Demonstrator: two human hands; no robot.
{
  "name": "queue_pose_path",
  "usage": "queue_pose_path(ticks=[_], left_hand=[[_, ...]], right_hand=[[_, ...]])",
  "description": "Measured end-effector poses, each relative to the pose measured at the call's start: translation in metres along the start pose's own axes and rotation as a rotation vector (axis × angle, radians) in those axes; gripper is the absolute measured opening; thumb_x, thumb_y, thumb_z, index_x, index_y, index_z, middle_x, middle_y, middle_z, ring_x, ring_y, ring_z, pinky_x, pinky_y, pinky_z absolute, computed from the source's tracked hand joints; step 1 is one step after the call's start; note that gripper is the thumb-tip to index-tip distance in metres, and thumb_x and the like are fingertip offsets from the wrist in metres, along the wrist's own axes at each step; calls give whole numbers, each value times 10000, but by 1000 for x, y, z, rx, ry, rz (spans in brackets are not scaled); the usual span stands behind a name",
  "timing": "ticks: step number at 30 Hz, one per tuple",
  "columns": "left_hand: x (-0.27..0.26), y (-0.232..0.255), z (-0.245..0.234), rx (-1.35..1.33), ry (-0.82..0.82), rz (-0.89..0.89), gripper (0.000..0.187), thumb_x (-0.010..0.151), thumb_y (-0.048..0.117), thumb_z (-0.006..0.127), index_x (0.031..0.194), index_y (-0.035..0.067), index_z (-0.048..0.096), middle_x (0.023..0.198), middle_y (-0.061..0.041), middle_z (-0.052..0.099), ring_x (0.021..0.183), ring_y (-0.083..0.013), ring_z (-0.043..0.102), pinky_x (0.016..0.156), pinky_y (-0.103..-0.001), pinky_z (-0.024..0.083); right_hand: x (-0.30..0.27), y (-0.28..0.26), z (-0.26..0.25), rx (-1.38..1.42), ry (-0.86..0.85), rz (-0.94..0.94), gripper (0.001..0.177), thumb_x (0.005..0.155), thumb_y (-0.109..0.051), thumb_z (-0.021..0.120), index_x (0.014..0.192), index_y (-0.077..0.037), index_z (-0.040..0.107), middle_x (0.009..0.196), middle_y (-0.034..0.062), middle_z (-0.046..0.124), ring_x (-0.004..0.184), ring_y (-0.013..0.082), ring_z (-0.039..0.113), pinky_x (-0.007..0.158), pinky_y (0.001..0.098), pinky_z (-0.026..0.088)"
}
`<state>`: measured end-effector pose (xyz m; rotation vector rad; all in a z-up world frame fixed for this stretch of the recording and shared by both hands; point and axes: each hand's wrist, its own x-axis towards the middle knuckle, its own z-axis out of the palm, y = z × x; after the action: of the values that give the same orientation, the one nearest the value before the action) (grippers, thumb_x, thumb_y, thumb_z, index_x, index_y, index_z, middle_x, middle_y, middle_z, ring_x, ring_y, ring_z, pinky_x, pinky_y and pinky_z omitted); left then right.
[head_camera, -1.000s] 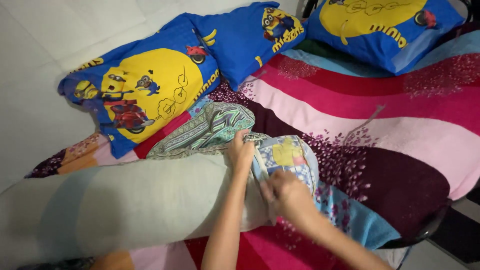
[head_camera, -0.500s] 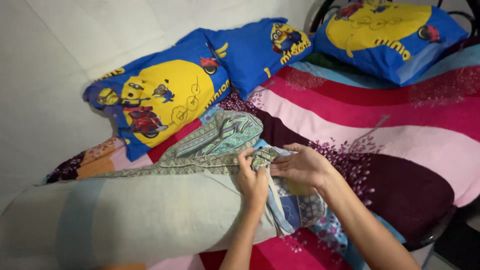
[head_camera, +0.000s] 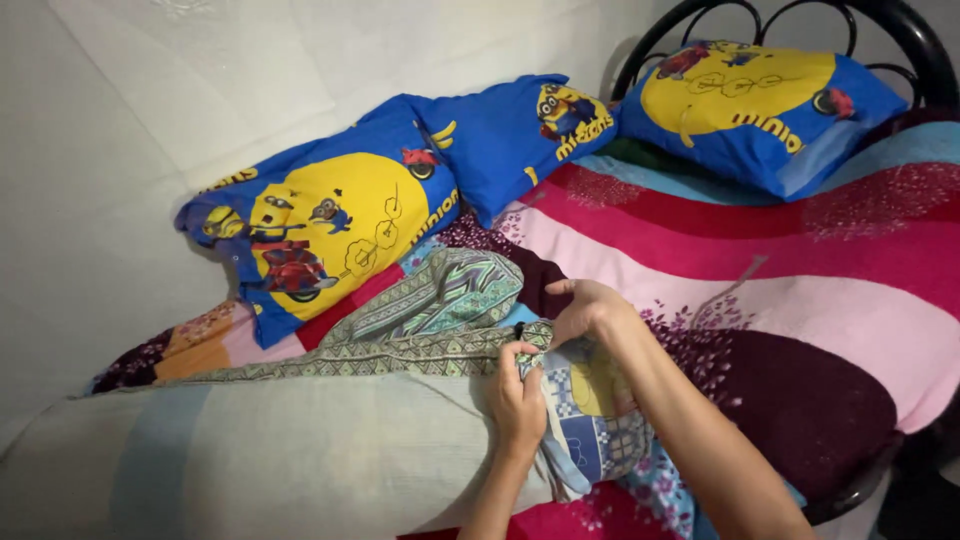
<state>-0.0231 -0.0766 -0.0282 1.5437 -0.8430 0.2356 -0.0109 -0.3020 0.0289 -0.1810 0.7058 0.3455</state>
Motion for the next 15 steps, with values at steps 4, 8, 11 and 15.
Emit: queue_pose_path(ticks=[4, 8, 11, 15], left_hand=[[2, 7, -4, 119, -65, -18, 221, 802, 149, 549, 1007, 182, 624, 932, -20, 755, 721, -304, 656, 755, -421, 467], [1, 9, -3, 177, -40, 51, 135, 802, 177, 577, 918, 203, 641, 639, -55, 651, 537, -297, 564, 598, -443, 399], [-3, 21, -8, 220, -48, 104, 162, 787, 143, 591, 936, 190, 632, 766, -55, 688, 645, -316, 606, 637, -446, 421], [-14, 38, -14, 392, -74, 247, 318, 805, 91, 681, 1098, 215, 681, 993, -53, 758, 887, -299, 689, 763, -426, 507]], right_hand=[[13, -21, -5, -27, 59, 37, 1064, 847, -345, 600, 1552, 204, 22, 1639, 356, 62, 1483, 464, 164, 1208, 602, 111], [18, -34, -7, 129, -16, 185, 998, 867, -349, 570, 1552, 206, 103, 1640, 362, 143, 1495, 478, 191, 1213, 621, 123], [18, -26, -7, 105, -9, 133, 953, 862, -309, 571, 1528, 219, 140, 1602, 392, 195, 1456, 504, 248, 1199, 628, 174], [48, -50, -27, -69, -98, 44, 806, 801, -314, 560, 1404, 195, 394, 1466, 401, 447, 1363, 529, 413, 1206, 609, 240]])
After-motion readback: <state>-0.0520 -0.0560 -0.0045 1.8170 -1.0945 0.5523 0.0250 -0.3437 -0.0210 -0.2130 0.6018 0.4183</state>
